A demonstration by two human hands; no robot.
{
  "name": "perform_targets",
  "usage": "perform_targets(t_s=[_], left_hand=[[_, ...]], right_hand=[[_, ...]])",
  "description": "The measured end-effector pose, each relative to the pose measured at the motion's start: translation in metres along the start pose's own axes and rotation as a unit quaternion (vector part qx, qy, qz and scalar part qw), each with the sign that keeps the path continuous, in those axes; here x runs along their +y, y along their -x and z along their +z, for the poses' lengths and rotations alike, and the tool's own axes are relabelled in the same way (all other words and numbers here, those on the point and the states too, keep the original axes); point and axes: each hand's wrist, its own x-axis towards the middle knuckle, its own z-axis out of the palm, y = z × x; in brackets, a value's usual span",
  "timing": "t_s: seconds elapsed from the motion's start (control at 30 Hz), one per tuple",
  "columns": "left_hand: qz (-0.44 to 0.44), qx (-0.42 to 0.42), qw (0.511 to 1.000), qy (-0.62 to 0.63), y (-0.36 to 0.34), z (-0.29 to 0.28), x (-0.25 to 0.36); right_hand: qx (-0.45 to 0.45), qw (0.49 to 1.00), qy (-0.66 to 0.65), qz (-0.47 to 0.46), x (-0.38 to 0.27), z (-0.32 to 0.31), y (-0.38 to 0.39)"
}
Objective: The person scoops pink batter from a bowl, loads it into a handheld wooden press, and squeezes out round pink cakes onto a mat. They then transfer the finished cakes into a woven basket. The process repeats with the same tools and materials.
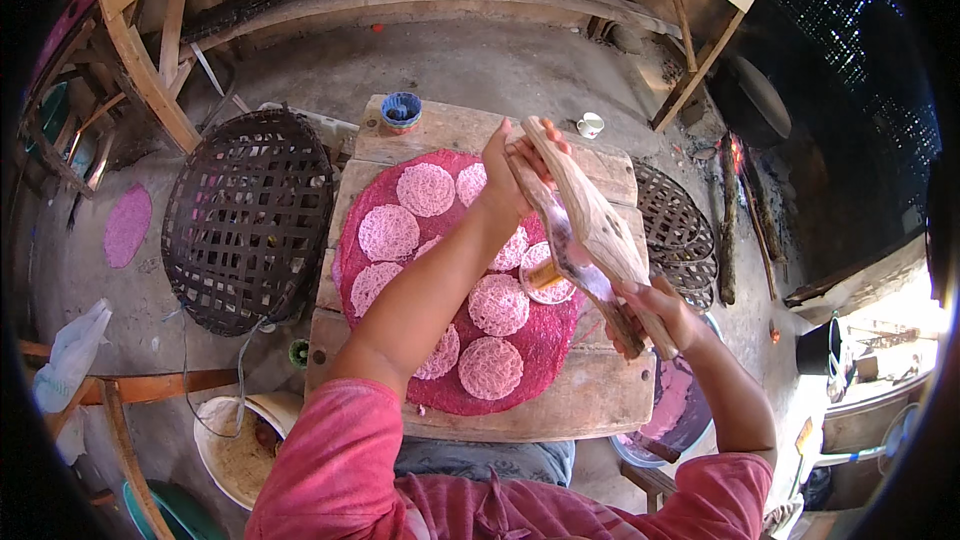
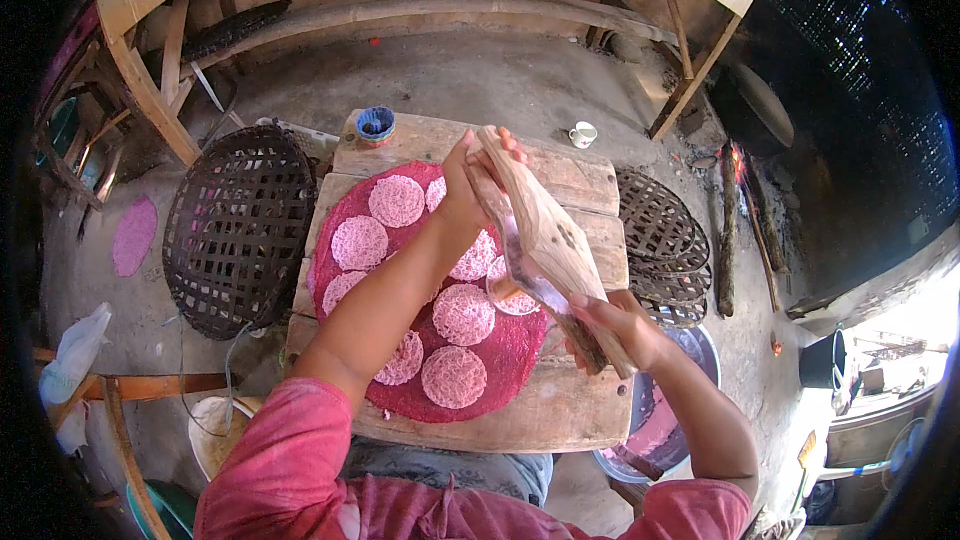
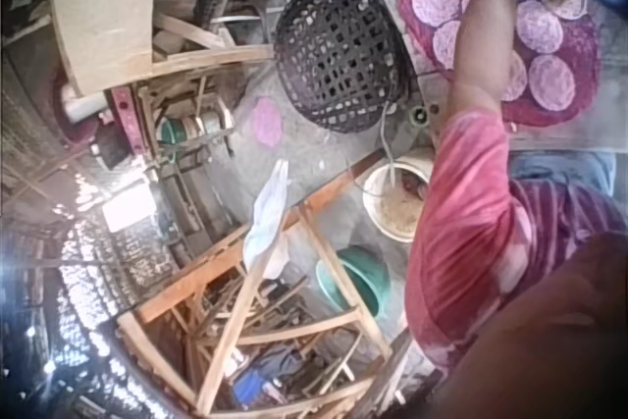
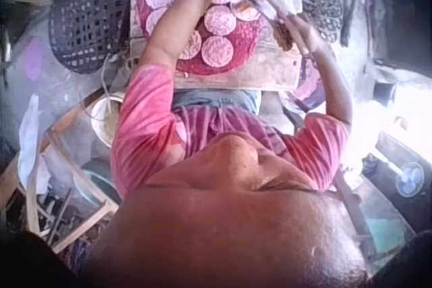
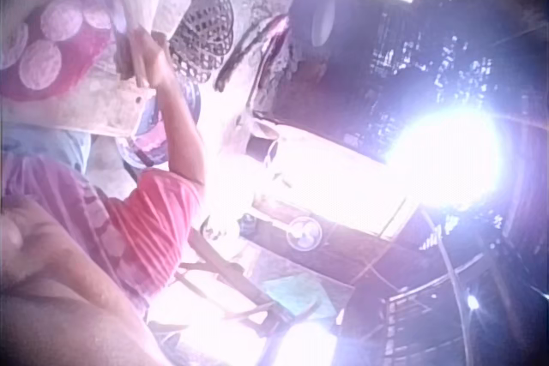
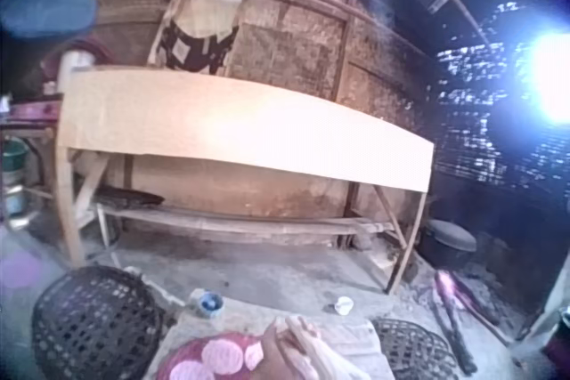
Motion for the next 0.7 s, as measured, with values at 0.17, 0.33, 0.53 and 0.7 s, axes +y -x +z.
perform_targets(t_s=[0.17,0.33,0.53,0.7], left_hand=[[0.022,-0.016,0.999,0.035,-0.015,0.003,-0.004],[0.013,0.02,0.999,0.046,-0.001,0.001,-0.015],[-0.004,0.057,0.994,-0.098,-0.002,0.049,0.024],[0.115,0.012,0.908,-0.402,0.03,0.111,0.094]], right_hand=[[0.051,0.997,0.064,-0.006,-0.013,-0.002,0.002],[0.068,0.996,0.049,0.017,-0.007,0.004,0.009],[0.079,0.993,0.008,-0.087,0.006,0.011,0.011],[0.209,0.953,0.067,-0.21,0.014,-0.015,0.006]])
